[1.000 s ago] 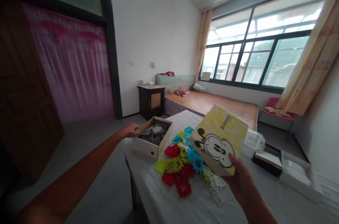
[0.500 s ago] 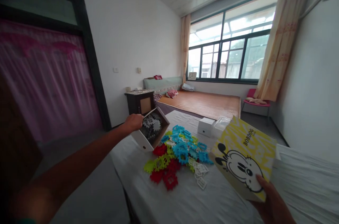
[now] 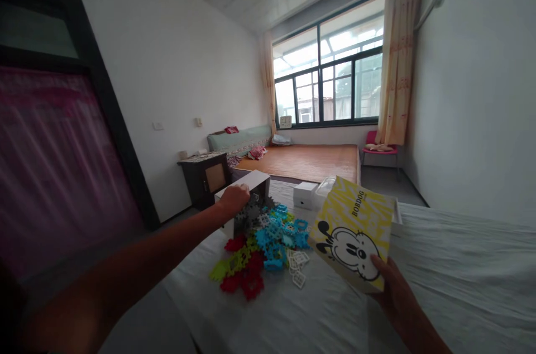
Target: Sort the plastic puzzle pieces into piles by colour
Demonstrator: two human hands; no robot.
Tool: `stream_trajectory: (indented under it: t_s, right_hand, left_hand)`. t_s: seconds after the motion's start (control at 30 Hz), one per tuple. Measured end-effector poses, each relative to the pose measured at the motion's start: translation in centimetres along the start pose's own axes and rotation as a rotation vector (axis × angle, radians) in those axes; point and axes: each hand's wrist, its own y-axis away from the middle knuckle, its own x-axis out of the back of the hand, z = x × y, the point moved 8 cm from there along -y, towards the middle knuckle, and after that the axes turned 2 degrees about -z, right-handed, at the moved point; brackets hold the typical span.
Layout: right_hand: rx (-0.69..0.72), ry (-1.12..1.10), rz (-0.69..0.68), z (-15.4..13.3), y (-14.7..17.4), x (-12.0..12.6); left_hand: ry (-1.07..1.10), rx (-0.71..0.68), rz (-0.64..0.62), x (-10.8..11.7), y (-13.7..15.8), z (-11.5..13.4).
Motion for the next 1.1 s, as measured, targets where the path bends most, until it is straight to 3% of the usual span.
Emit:
stream_trajectory:
  t_s: [0.2, 0.6, 0.9, 1.1]
  right_hand:
    - [0.007, -0.005, -0.036, -0.1, 0.4, -0.4]
    - [-0.010, 0.034, -0.070, -0.1, 1.3, -1.6]
    - [0.030, 0.021, -0.056, -0.6, 1.0, -1.1]
    - [0.013, 0.021, -0.073, -0.4, 1.1, -1.1]
  left_hand:
    - [-0.092, -0.009, 0.133, 1.5, -0.6, 0.9]
    - [-0.142, -0.050, 0.258, 1.5, 0.3, 1.1]
    - [-0.168, -0.067, 0.311, 2.8, 0.3, 1.4]
    - [-0.109, -0.071, 0.275, 4.2, 0.7, 0.4]
